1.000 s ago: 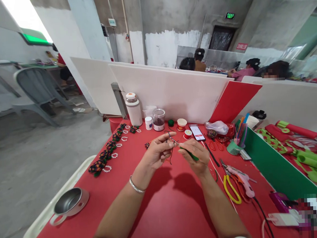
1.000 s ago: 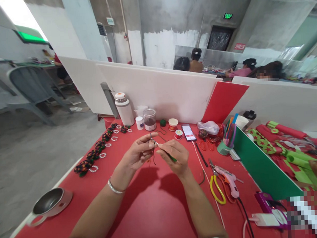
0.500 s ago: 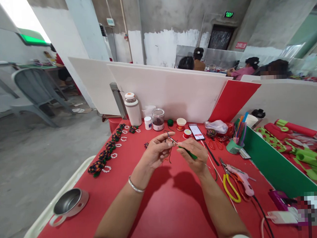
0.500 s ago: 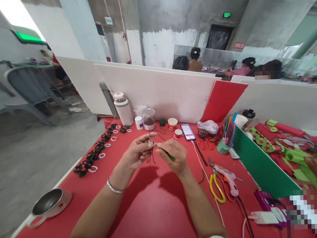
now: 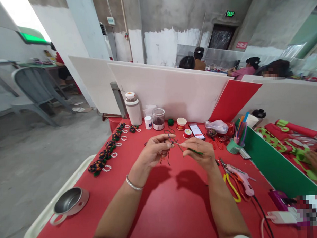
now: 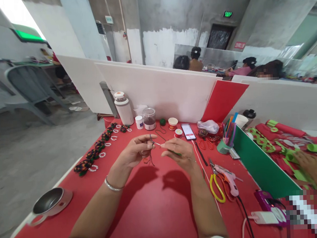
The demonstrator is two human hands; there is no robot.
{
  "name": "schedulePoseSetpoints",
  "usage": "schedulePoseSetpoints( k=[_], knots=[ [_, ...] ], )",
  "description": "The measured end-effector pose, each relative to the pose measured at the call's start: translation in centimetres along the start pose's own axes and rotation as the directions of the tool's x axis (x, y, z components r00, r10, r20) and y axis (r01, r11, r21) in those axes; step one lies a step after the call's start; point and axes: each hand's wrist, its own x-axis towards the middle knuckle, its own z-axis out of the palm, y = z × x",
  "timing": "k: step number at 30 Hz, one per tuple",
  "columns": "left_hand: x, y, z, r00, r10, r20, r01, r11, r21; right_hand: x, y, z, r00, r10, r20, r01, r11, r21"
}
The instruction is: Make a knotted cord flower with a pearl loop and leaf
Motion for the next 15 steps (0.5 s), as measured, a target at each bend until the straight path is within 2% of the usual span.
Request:
schedulePoseSetpoints(
  k=[5, 10, 15],
  knots=[
    [0.0, 0.0, -0.4, 1.0, -0.027, 0.014, 0.026, 0.998, 0.059, -0.2, 0.0, -0.9, 0.996, 0.025, 0.08, -0.03, 0.998, 0.057],
    [-0.1, 0.0, -0.2, 0.999, -0.043, 0.024, 0.041, 0.996, 0.079, 0.2, -0.9, -1.4, 0.99, 0.125, 0.072, -0.133, 0.982, 0.134],
    [-0.2, -0.3, 0.7, 0.999, -0.02, 0.025, 0.019, 0.998, 0.058, 0.1, -0.7, 0.7, 0.968, 0.251, 0.012, -0.239, 0.902, 0.36]
  ],
)
